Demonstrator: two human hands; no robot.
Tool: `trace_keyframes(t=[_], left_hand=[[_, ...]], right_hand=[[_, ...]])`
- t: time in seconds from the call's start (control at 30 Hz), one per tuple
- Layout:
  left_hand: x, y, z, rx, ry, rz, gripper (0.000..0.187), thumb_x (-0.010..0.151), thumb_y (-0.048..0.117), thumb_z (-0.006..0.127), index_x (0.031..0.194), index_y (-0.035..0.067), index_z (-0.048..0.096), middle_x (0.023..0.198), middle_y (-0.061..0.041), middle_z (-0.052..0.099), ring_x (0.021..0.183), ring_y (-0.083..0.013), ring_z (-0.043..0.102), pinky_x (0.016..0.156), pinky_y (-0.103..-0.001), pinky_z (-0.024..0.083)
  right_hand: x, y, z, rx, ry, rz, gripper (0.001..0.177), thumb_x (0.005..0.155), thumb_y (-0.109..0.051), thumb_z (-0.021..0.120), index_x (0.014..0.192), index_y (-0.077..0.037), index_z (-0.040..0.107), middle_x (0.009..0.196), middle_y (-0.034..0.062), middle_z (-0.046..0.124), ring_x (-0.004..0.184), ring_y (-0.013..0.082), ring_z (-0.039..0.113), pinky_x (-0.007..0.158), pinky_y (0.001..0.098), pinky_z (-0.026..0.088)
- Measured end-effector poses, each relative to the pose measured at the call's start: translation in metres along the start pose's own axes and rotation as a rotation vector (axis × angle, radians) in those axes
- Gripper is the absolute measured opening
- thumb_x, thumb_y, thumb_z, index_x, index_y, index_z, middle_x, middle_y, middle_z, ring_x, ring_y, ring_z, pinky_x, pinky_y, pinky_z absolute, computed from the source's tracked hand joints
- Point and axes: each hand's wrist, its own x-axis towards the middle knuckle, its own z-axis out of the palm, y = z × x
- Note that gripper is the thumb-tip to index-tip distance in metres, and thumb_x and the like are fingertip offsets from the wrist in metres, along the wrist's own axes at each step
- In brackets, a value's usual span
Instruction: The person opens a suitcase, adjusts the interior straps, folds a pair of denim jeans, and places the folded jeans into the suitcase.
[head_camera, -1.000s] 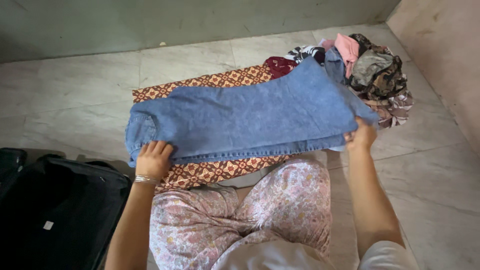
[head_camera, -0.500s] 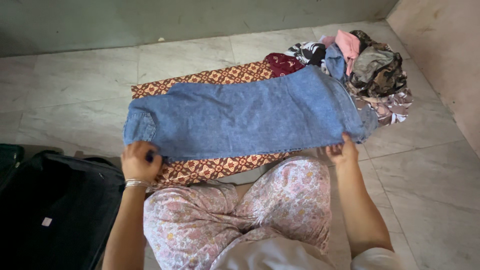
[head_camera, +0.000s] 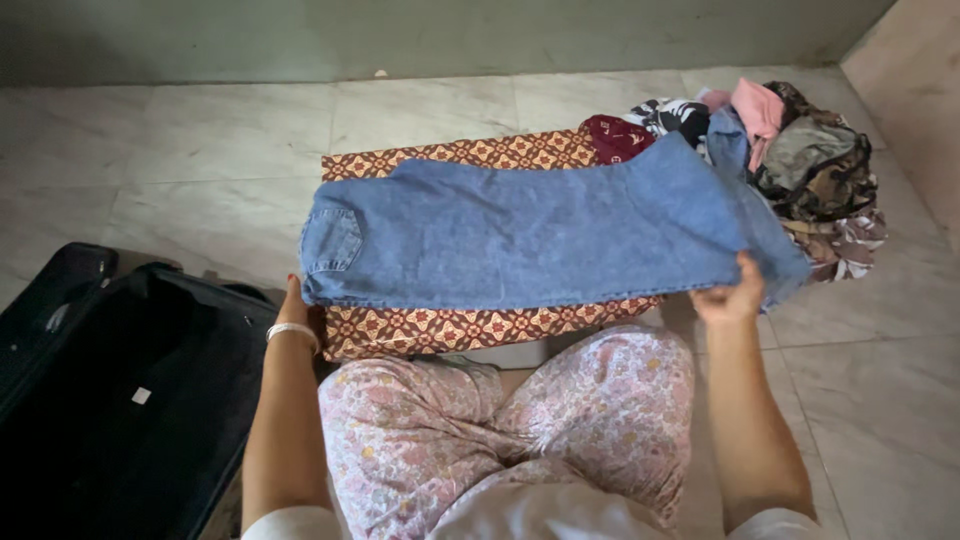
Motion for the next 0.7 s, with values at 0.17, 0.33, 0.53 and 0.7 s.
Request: trace_keyframes(t=[0.17,0.33,0.53,0.7], left_hand=[[0.029,0.020,0.001,-0.025,0.187,0.234,0.071,0.080,0.064,0.070,0.134,0.018,0.066,0.133,-0.007,0.069,0.109,-0.0299,0.067,0.092,-0.050,0.052],[0.028,0.047,0.025,-0.261,0.495,0.546,0.063,0.075,0.022,0.078,0.132,0.019,0.051,0.128,-0.011,0.069,0.105,-0.0300,0.069,0.089,-0.050,0.058],[-0.016,0.136,0.107,-0.639,0.274,0.770,0.079,0.074,-0.015,0.069,0.128,0.031,0.035,0.128,-0.008,0.061,0.110,-0.0305,0.068,0.086,-0.056,0.064],[-0.057,0.199,0.188,-0.707,0.071,0.930,0.077,0.085,-0.011,0.071,0.140,0.030,0.036,0.140,-0.012,0.057,0.117,-0.0318,0.065,0.092,-0.053,0.060]], right_hand=[[-0.009,-0.032,0.055,0.094,-0.349,-0.259,0.053,0.090,-0.029,0.064,0.138,-0.006,0.059,0.141,0.0091,0.066,0.136,0.0306,0.060,0.116,0.0527,0.050],[0.020,-0.070,0.085,0.137,-0.468,-0.372,0.045,0.092,-0.028,0.059,0.130,-0.004,0.063,0.134,0.0140,0.070,0.130,0.0346,0.066,0.120,0.0556,0.051],[0.101,-0.126,0.150,0.280,-0.423,-0.271,0.047,0.094,-0.036,0.055,0.123,0.000,0.066,0.127,0.0208,0.070,0.126,0.0392,0.065,0.113,0.0632,0.054],[0.142,-0.173,0.200,0.328,-0.608,-0.288,0.052,0.093,-0.039,0.054,0.124,0.002,0.062,0.129,0.0231,0.067,0.128,0.0423,0.061,0.112,0.0663,0.053]])
